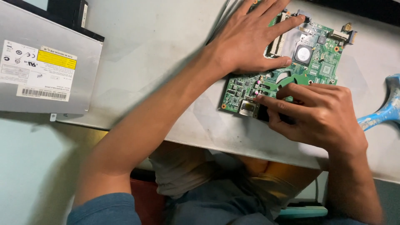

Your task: The person uses a screwdriver to adjust a component on a laptop motherboard, then uses a brush to clean dust from the board's surface. The person works at a desk with various tools and parts visible.

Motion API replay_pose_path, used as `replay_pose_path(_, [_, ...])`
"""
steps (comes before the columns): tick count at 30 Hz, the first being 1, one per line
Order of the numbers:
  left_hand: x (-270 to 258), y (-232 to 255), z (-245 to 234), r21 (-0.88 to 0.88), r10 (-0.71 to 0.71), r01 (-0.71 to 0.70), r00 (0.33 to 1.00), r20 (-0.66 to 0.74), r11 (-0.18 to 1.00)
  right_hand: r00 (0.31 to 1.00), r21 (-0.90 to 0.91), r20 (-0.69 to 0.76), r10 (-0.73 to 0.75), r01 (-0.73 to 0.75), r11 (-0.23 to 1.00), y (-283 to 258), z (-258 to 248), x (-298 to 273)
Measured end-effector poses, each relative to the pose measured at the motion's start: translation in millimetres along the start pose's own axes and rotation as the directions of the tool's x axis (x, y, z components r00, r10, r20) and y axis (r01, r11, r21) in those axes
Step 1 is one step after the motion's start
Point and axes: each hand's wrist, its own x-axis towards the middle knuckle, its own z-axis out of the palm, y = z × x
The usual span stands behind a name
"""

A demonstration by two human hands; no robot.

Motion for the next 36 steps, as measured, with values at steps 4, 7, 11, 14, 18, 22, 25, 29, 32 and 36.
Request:
replay_pose_path(4, [1, 0, 0, 0.001, -0.010, 0.010, 1.000, 0.010, 1.000, 1.000, -0.031, 0.008, -0.012, 0.012, 0.999, -2, 0, 0])
replay_pose_path(7, [0, 0, 0, -0.005, 0.010, -0.010, 0.999, -0.031, 1.000, 1.000, 0.025, 0.004, -0.016, 0.016, 1.000, 1, 3, -1])
replay_pose_path(11, [0, 2, -4, -0.012, -0.012, 0.012, 1.000, 0.029, 1.000, 1.000, 0.109, 0.006, -0.020, 0.019, 0.994, 4, 6, -1])
replay_pose_path(14, [0, 2, -3, -0.027, -0.009, 0.010, 1.000, 0.027, 1.000, 1.000, 0.127, -0.005, -0.030, 0.030, 0.991, 1, 9, 2])
replay_pose_path(18, [0, -2, 3, -0.014, 0.023, -0.024, 0.998, -0.053, 1.000, 1.000, 0.081, -0.023, -0.012, 0.014, 0.997, 3, 4, 0])
replay_pose_path(22, [-2, -1, -1, -0.033, 0.009, -0.009, 1.000, -0.007, 0.999, 0.999, 0.074, -0.037, -0.007, 0.009, 0.997, -3, 5, 4])
replay_pose_path(25, [0, -1, -3, -0.060, 0.015, -0.018, 0.999, -0.044, 0.998, 0.998, 0.083, -0.061, -0.035, 0.040, 0.996, -5, 5, 9])
replay_pose_path(29, [-1, 0, -8, -0.064, -0.007, 0.009, 1.000, 0.028, 0.998, 1.000, 0.119, 0.004, -0.002, 0.002, 0.993, 11, 2, -7])
replay_pose_path(32, [-1, 0, -9, -0.063, -0.004, 0.006, 0.999, 0.035, 0.998, 0.997, 0.188, 0.040, 0.061, -0.067, 0.980, 24, -6, -17])
replay_pose_path(36, [2, -2, -5, -0.077, 0.000, 0.002, 1.000, 0.022, 0.997, 0.987, 0.276, 0.079, 0.143, -0.160, 0.948, 37, -13, -34])
